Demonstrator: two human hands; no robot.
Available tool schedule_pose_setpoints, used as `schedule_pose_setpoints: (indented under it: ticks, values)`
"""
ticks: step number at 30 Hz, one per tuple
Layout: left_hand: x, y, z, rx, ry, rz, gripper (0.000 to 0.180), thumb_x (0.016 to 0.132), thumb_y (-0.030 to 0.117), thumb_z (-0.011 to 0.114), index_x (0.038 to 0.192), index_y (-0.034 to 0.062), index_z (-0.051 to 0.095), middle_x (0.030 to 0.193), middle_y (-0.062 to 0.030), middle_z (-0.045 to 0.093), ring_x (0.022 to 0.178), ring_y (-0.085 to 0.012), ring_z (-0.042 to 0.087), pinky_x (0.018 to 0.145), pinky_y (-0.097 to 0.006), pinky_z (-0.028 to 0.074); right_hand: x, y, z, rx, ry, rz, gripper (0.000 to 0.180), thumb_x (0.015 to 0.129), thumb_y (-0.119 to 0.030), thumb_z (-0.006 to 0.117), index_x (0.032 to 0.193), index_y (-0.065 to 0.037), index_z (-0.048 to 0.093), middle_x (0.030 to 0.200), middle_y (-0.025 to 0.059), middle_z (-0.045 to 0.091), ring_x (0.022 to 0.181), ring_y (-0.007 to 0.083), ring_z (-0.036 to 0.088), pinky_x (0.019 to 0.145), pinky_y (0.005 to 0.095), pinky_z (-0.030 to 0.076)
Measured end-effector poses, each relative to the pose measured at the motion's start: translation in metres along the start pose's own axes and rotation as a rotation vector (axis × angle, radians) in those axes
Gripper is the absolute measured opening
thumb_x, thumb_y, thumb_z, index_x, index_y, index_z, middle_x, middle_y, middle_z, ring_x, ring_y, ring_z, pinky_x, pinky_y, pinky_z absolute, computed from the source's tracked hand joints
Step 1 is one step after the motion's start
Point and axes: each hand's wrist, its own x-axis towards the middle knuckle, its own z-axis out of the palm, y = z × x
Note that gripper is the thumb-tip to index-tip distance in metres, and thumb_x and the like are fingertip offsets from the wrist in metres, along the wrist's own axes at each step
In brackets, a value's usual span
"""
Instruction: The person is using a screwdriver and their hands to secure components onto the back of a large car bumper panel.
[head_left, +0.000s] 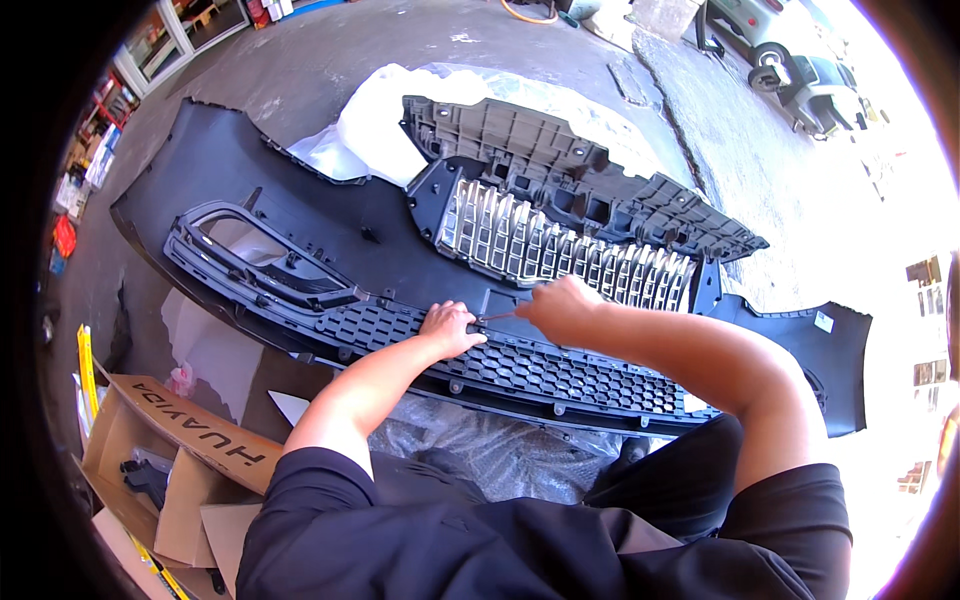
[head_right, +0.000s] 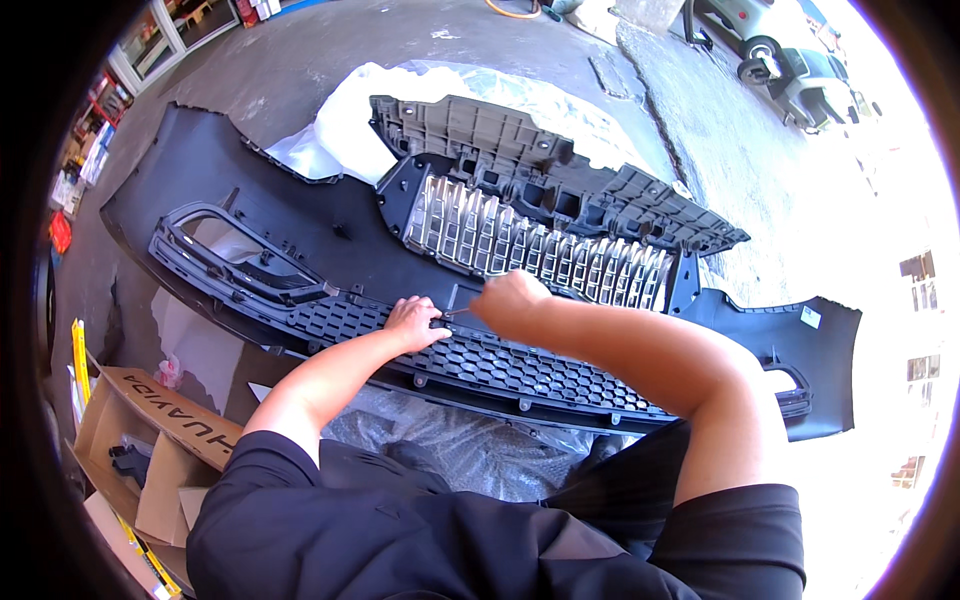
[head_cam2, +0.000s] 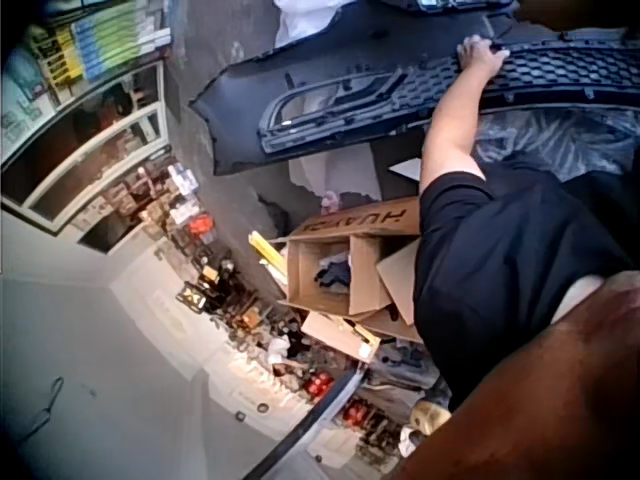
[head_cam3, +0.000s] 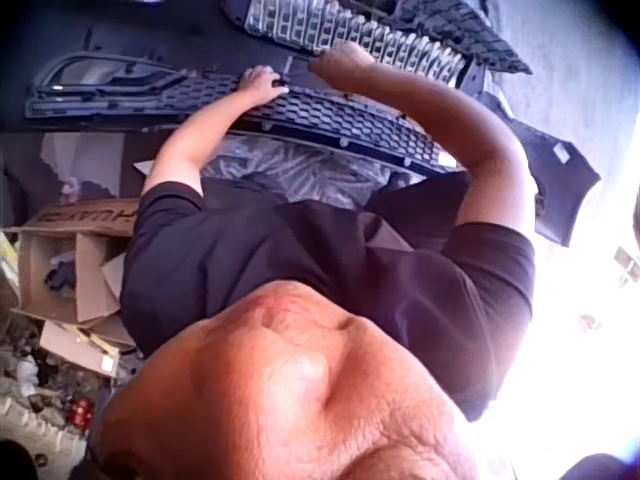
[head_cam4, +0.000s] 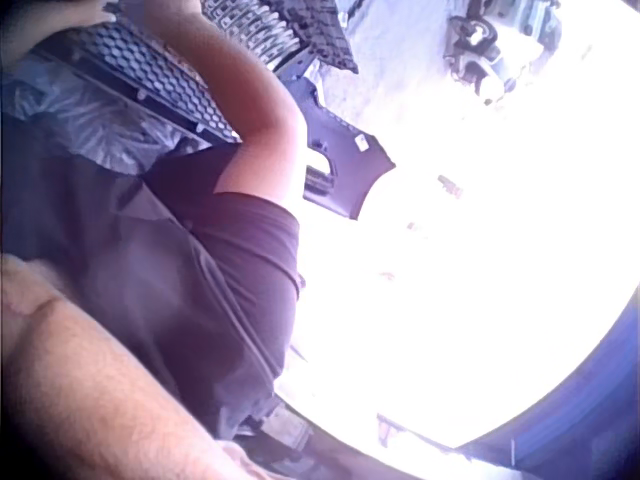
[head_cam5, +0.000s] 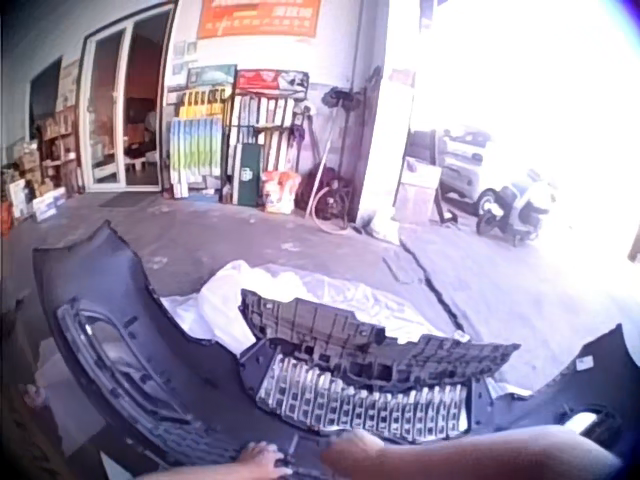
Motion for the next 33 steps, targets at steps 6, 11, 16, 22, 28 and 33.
schedule_pose_setpoints:
  ticks: [6,11,16,22,28,33]
  values:
    - [0.011,-0.002,0.001,-0.030,-0.114,-0.033,0.055,0.077,0.055,0.080,0.112,0.0121,0.078,0.125,-0.0106,0.066,0.125,-0.0308,0.056,0.106,-0.044,0.043,0.051,0.025,-0.074,0.073,0.067,-0.029,0.022,0.078,-0.019,0.071,0.098,-0.019,0.081,0.092,0.0092,0.077,0.091,0.0330,0.075,0.074,0.0475,0.059]
    - [0.024,-0.016,0.010,0.024,-0.179,-0.029,0.057,0.077,0.052,0.083,0.111,0.0067,0.075,0.119,-0.0139,0.068,0.124,-0.0328,0.060,0.108,-0.044,0.045,-0.031,0.050,-0.125,0.077,0.218,-0.012,0.022,0.091,-0.028,0.069,0.101,-0.011,0.079,0.091,0.0124,0.076,0.087,0.0302,0.074,0.081,0.0432,0.059]
    - [0.044,-0.064,0.011,-0.384,-0.361,-0.097,0.044,0.091,0.046,0.071,0.107,0.0051,0.078,0.117,-0.0144,0.073,0.115,-0.0297,0.066,0.104,-0.041,0.048,-0.156,0.120,-0.015,0.659,0.408,0.235,0.038,0.095,-0.039,0.074,0.117,-0.008,0.077,0.104,0.0130,0.078,0.088,0.0220,0.075,0.084,0.0368,0.060]
    - [0.060,-0.030,0.016,-0.227,-0.289,-0.174,0.038,0.093,0.041,0.071,0.111,0.0085,0.079,0.107,-0.0128,0.078,0.104,-0.0261,0.072,0.094,-0.038,0.053,-0.277,0.153,0.125,1.060,0.494,0.890,0.037,0.094,-0.036,0.076,0.119,-0.009,0.077,0.091,0.0072,0.075,0.067,0.0107,0.063,0.063,0.0269,0.054]
    - [0.060,-0.013,0.006,-0.249,-0.258,-0.337,0.029,0.086,0.033,0.082,0.105,0.0111,0.082,0.103,-0.0115,0.079,0.098,-0.0239,0.074,0.092,-0.036,0.054,-0.292,0.129,0.183,1.308,0.444,0.976,0.036,0.094,-0.030,0.078,0.121,-0.006,0.076,0.089,0.0062,0.074,0.065,0.0088,0.062,0.062,0.0252,0.053]
    - [0.061,-0.028,0.033,-0.221,-0.174,-0.324,0.018,0.084,0.023,0.082,0.092,0.0078,0.080,0.091,-0.0097,0.079,0.086,-0.0207,0.074,0.081,-0.036,0.057,-0.288,0.131,0.200,1.282,0.393,0.895,0.036,0.093,-0.032,0.078,0.118,-0.005,0.077,0.088,0.0082,0.076,0.063,0.0101,0.064,0.062,0.0267,0.055]
